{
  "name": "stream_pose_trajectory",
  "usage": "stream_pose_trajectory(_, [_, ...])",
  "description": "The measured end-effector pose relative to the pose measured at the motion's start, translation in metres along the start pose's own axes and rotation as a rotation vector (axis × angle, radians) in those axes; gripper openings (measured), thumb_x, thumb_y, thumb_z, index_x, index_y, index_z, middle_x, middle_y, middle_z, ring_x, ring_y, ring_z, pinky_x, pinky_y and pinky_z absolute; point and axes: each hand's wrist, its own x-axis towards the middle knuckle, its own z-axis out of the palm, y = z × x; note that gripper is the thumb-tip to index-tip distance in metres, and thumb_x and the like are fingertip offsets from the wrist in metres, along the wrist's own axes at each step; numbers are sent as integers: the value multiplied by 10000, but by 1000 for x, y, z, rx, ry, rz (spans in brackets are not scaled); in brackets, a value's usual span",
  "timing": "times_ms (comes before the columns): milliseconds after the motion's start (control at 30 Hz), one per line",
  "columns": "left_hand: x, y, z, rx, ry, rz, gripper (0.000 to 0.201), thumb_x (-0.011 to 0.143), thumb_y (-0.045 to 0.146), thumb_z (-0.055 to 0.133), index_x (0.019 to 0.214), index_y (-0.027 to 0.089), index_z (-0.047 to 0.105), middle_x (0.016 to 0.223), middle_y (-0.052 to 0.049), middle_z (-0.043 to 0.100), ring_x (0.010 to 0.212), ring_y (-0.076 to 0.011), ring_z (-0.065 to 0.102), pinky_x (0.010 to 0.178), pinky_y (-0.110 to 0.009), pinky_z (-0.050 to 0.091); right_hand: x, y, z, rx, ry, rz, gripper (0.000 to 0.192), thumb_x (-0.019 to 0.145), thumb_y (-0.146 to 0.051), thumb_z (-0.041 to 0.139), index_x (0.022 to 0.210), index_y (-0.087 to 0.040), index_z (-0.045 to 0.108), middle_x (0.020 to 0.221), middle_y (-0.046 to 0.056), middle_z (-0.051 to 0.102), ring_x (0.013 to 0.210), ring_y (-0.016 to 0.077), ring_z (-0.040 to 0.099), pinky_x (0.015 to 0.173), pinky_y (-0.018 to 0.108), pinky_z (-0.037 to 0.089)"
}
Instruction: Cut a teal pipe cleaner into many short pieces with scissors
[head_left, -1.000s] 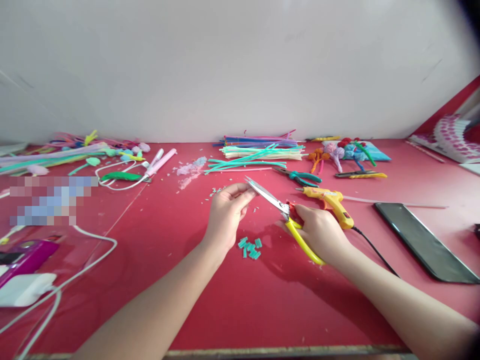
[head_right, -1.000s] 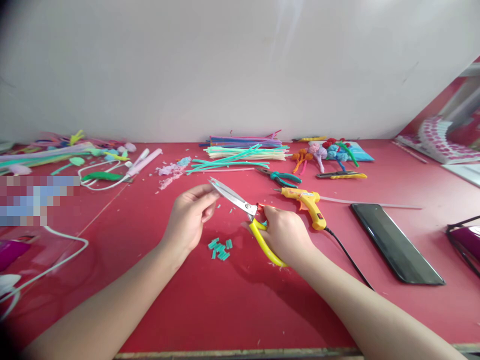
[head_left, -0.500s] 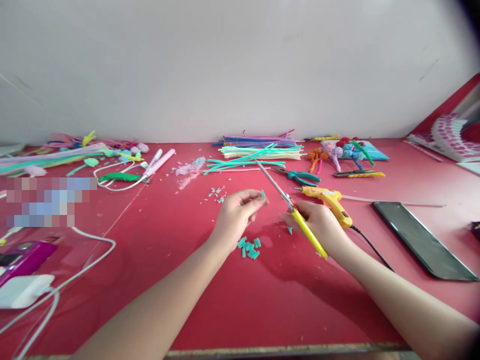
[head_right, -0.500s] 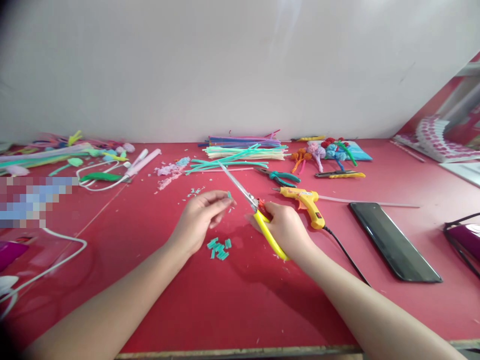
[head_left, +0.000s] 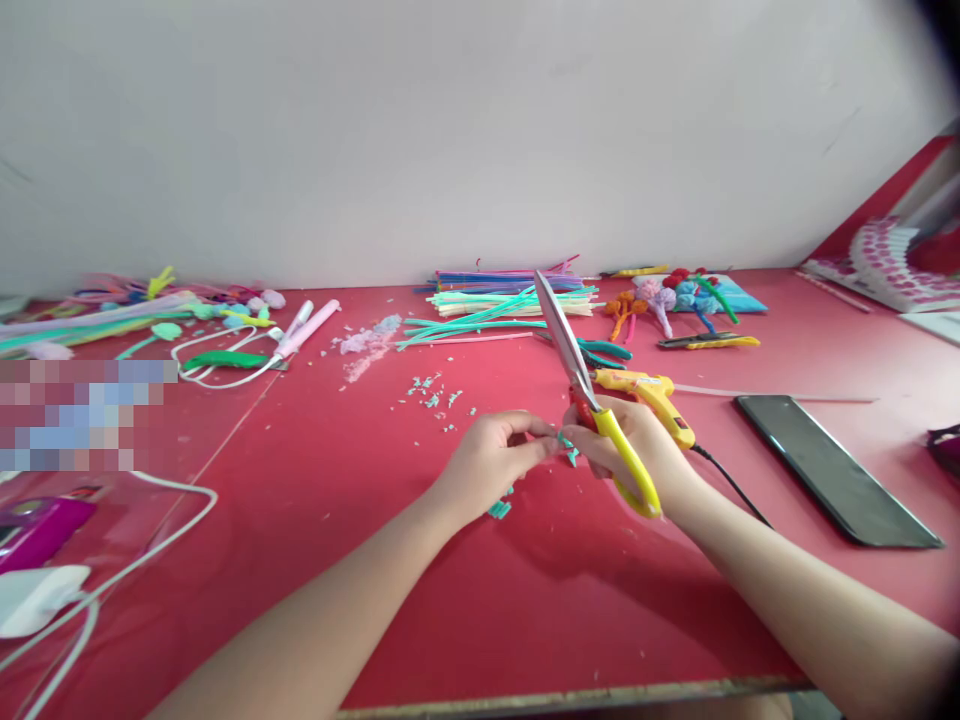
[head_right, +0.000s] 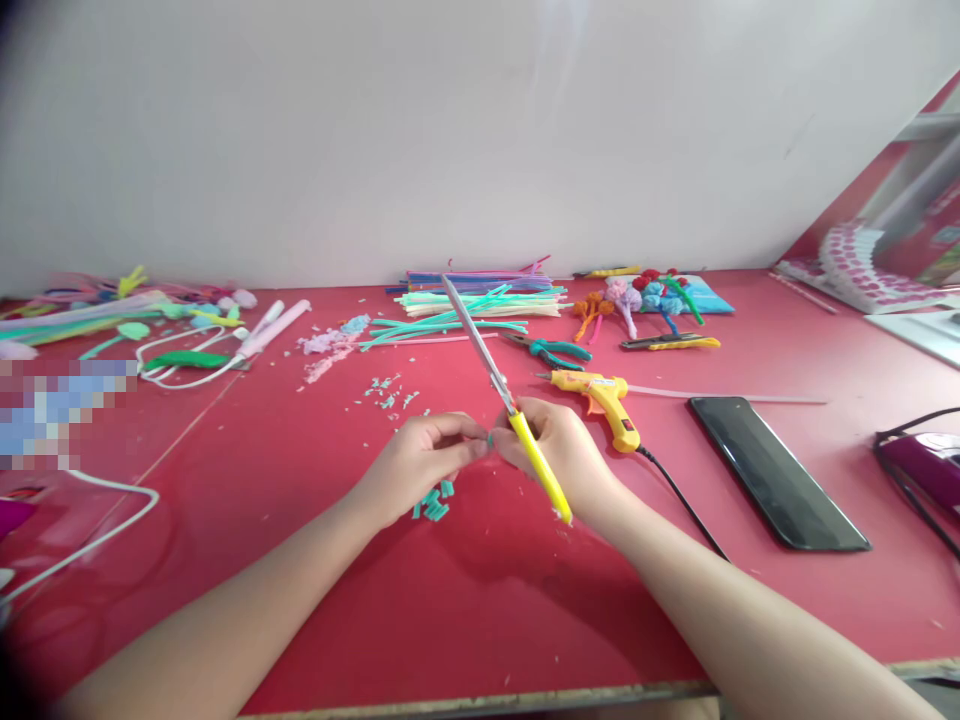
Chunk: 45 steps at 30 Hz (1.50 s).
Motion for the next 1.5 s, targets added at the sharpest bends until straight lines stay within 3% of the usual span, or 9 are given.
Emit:
stream_pose_trajectory(200, [1,2,3,-39,93,26,175,675,337,586,672,168,630,570,23,519,502,-75,414,489,-208,313,1,4,1,-66,11,-8,164,691,-338,514,659,-178,492,491,-55,420,430,73,390,409,198,284])
stream_pose_trajectory(367, [7,-1,-11,-220,330,-35,208,621,353,644,732,177,632,502,47,472,423,-50,343,403,-195,240,3,10,1,-476,141,-91,332,669,-496,517,578,-192,418,479,-46,397,449,81,343,429,216,223])
stream_pose_trajectory(500, [9,-1,-20,-372,438,-34,221,604,317,663,748,151,643,547,20,526,423,-42,346,377,-190,196,2,9,3,-719,169,-88,386,662,-591,471,645,-207,442,537,-19,505,471,111,422,457,230,236])
stream_pose_trajectory(700, [7,2,-23,-486,500,24,163,617,269,644,739,160,641,504,46,485,407,-34,326,379,-188,177,3,9,4,-857,163,-74,364,692,-567,439,708,-207,489,587,18,567,531,159,518,467,248,234])
stream_pose_trajectory(933, [7,2,-23,-515,514,43,135,613,244,639,713,155,625,436,70,398,394,-32,308,381,-186,165,3,11,7,-842,178,-133,345,712,-551,431,695,-212,491,567,7,551,513,146,499,460,241,228])
stream_pose_trajectory(1500, [6,2,-20,-543,567,55,177,623,284,652,731,149,617,486,52,426,422,-34,319,384,-176,201,3,17,9,-927,155,-138,405,759,-563,346,685,-192,491,514,17,518,457,129,444,445,249,184])
